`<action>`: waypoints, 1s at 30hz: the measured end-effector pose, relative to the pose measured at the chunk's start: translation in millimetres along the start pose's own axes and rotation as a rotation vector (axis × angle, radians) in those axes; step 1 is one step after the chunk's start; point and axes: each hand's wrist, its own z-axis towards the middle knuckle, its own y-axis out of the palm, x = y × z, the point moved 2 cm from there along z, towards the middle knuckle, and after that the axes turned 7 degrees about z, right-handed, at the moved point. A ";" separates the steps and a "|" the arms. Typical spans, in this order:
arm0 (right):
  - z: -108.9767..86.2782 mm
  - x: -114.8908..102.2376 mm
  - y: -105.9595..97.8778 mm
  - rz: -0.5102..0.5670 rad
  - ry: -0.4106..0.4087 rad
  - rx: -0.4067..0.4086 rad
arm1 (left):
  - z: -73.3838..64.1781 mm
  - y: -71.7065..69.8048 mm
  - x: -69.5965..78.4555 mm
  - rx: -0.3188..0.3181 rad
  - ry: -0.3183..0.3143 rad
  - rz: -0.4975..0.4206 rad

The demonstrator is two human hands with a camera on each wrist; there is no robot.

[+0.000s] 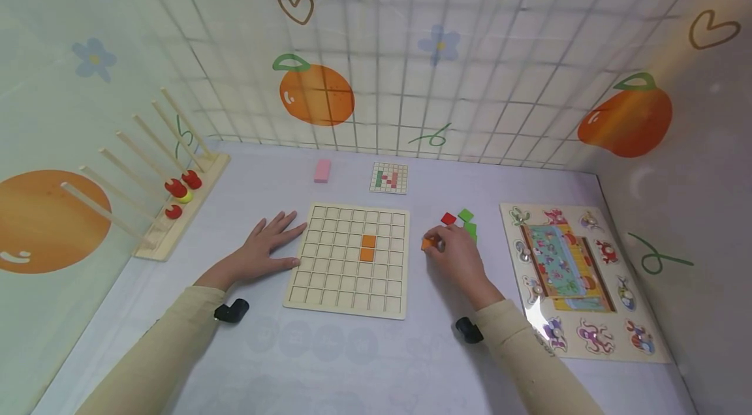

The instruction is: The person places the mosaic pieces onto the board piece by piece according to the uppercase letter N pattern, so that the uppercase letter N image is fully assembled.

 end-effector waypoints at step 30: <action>-6.4 3.4 1.4 0.092 0.003 0.007 | 0.1 -1.0 2.3 -0.008 -0.010 0.014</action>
